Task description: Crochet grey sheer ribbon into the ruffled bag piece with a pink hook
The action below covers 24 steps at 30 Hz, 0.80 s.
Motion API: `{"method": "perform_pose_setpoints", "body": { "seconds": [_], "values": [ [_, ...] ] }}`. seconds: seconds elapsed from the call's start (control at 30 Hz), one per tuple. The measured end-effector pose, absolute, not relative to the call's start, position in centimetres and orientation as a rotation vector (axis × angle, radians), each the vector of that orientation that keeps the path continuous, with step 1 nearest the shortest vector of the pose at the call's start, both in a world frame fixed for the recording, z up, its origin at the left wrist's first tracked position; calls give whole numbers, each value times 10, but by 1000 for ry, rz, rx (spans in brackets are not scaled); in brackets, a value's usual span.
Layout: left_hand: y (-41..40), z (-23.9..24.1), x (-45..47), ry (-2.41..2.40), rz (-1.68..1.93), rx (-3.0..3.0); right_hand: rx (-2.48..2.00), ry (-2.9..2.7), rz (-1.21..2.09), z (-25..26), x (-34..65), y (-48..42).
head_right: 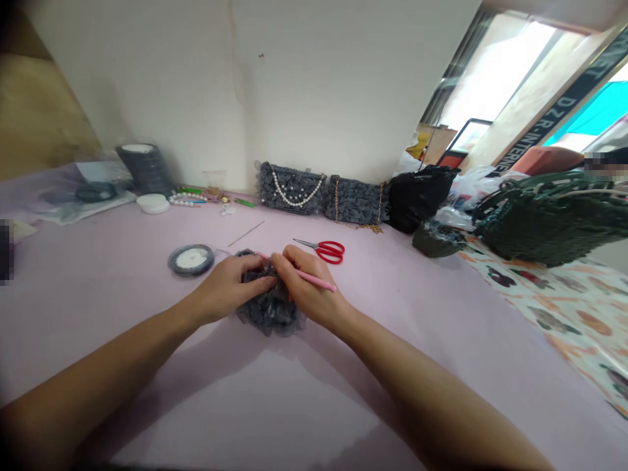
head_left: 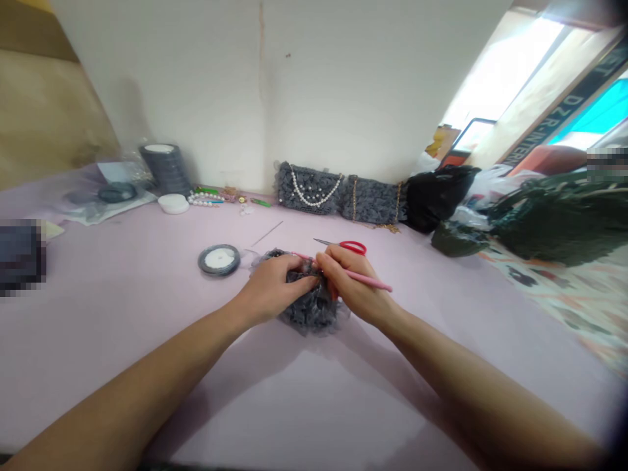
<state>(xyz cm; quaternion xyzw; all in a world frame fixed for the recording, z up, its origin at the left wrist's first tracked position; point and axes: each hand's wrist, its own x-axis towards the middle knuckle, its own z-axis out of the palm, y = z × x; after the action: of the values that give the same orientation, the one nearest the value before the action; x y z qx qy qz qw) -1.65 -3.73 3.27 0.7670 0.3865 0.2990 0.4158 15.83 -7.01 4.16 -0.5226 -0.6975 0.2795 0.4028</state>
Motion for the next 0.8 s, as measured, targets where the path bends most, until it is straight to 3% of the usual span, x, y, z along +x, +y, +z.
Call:
{"method": "perform_pose_setpoints", "body": {
  "seconds": [0.2,0.6,0.7,0.8],
  "values": [
    [-21,40,-35,893,831,1945,-1201,-1677,704,40,157,-71],
    [-16,38,-44,1363,1027,2536,-1293,-1825,598,43,163,-73],
    [-4,42,-59,1514,1190,2523,-1351,-1777,484,44,168,-71],
    [14,50,-84,1522,1538,2092,-1385,-1729,350,44,170,-69]
  ]
}}
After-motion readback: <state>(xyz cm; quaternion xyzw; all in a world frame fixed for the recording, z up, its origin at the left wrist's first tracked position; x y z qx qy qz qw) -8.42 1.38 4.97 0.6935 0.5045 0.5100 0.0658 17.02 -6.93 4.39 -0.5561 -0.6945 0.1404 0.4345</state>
